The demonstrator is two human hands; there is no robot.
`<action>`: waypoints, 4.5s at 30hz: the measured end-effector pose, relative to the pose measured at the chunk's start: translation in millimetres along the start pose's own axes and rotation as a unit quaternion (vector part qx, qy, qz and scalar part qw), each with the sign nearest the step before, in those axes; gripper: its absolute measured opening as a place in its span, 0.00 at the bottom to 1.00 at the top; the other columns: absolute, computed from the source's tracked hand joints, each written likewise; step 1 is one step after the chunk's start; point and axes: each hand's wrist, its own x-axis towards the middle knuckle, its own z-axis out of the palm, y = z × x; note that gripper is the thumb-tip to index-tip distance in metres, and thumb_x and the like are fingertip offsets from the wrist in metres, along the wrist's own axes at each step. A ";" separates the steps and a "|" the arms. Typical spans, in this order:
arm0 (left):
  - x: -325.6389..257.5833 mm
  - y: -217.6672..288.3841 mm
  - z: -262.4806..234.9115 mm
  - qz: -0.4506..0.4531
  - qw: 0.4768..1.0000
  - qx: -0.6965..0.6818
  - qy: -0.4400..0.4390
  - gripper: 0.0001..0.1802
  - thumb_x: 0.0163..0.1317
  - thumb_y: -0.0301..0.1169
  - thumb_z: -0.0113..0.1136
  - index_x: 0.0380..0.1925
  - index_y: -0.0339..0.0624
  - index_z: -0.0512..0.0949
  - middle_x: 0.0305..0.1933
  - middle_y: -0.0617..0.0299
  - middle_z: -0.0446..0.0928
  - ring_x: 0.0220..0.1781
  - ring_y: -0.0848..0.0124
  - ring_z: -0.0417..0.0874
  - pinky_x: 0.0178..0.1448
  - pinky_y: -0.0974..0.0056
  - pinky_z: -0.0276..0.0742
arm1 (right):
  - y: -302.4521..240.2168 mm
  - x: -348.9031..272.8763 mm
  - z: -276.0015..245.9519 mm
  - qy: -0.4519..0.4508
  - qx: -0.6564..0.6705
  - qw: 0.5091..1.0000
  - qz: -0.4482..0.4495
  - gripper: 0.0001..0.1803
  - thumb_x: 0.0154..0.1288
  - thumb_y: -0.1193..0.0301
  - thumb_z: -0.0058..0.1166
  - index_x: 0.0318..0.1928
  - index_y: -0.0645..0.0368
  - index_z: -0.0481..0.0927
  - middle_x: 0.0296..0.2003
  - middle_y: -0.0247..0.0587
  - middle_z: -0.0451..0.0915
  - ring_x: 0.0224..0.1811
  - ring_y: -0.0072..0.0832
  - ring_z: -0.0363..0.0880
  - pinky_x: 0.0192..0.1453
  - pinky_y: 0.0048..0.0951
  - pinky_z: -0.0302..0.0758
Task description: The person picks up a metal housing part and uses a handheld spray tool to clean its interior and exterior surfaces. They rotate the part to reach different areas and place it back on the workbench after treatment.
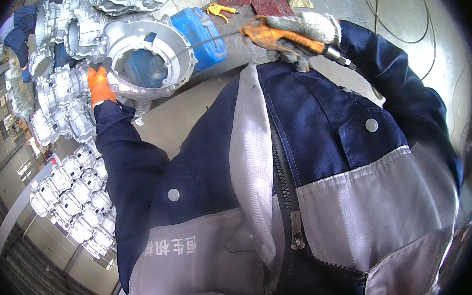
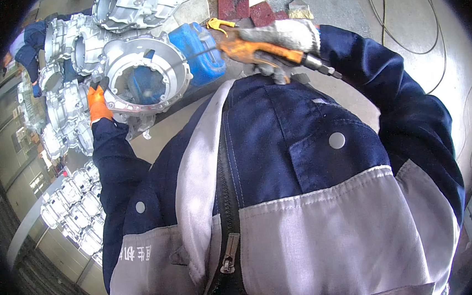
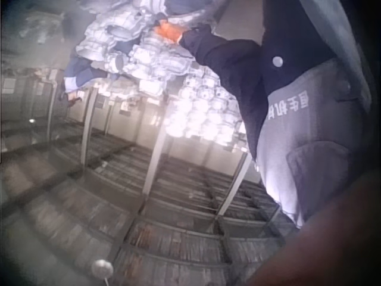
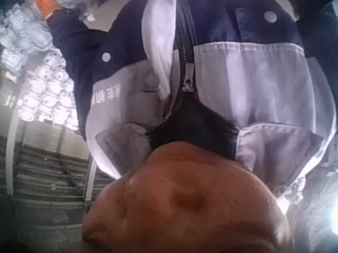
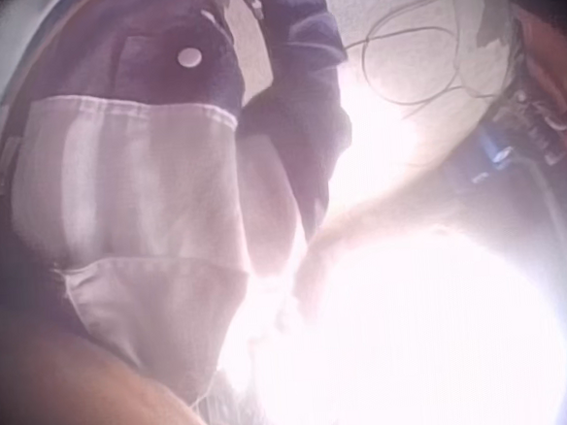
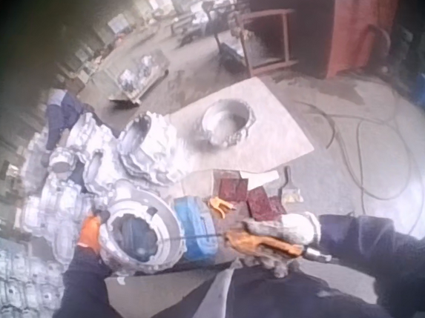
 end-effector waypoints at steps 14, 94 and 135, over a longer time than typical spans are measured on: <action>1.6 2.6 0.7 0.019 0.999 0.050 0.009 0.21 0.50 0.35 0.70 0.46 0.43 0.79 0.36 0.69 0.79 0.34 0.73 0.74 0.40 0.66 0.68 | 44.9 -8.6 -26.4 0.112 -0.386 0.910 -0.100 0.24 0.61 0.66 0.59 0.56 0.60 0.72 0.37 0.45 0.80 0.32 0.27 0.81 0.39 0.21 0.80; 28.1 -7.1 -6.1 0.005 0.987 0.162 0.024 0.24 0.47 0.44 0.73 0.39 0.40 0.82 0.29 0.67 0.78 0.31 0.75 0.72 0.38 0.66 0.67 | 79.1 22.4 -26.5 0.076 -0.029 0.996 -0.023 0.21 0.70 0.61 0.47 0.56 0.62 0.71 0.45 0.45 0.77 0.42 0.26 0.79 0.45 0.21 0.79; 48.7 -20.6 -16.5 0.016 0.985 0.172 0.011 0.26 0.47 0.44 0.73 0.43 0.42 0.81 0.36 0.68 0.78 0.38 0.75 0.72 0.45 0.69 0.66 | 74.7 23.8 -11.6 0.094 -0.095 0.990 -0.040 0.21 0.70 0.65 0.47 0.58 0.63 0.70 0.44 0.46 0.78 0.40 0.25 0.79 0.43 0.22 0.80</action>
